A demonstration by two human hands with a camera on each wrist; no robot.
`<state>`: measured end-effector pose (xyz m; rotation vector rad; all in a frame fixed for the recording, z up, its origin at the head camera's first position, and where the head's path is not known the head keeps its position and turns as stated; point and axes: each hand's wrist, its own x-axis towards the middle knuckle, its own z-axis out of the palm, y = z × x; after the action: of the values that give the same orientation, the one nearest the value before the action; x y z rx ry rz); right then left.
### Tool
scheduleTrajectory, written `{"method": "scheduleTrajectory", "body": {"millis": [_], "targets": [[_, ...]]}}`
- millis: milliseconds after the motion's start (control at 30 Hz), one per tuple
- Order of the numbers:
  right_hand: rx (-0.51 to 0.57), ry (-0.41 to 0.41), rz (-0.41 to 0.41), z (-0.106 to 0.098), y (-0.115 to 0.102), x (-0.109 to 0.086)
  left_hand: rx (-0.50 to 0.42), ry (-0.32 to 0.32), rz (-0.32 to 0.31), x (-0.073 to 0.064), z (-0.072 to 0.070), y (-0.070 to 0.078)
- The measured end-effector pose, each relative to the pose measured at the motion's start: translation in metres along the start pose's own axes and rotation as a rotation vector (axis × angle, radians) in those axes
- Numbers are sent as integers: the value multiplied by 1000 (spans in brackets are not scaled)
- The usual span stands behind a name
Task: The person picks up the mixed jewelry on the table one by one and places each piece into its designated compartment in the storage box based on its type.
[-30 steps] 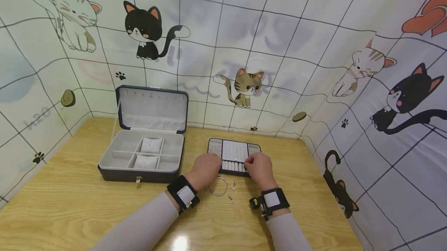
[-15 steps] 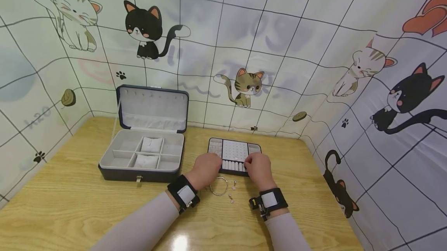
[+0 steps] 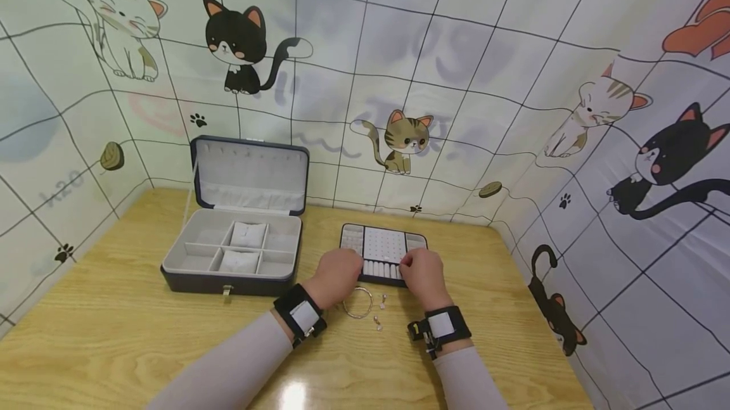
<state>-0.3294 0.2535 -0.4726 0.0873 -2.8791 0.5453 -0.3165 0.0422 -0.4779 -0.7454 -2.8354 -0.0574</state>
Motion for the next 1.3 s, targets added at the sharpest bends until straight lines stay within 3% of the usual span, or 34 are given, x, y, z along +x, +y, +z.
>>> {"method": "scheduleTrajectory", "body": {"millis": [233, 467, 667, 1067, 1300], "targets": [[-4, -12, -13, 1, 1, 1, 3, -9, 0, 0, -1, 0], [50, -49, 30, 1, 5, 2, 10, -20, -7, 1, -1, 0], [68, -55, -10, 0, 9, 3, 33, -25, -9, 1, -1, 1], [68, -157, 21, -5, 9, 4, 31, -34, -14, 1, -4, 2], [75, -149, 5, -4, 9, 3, 22, -50, -26, 3, -3, 3]]}}
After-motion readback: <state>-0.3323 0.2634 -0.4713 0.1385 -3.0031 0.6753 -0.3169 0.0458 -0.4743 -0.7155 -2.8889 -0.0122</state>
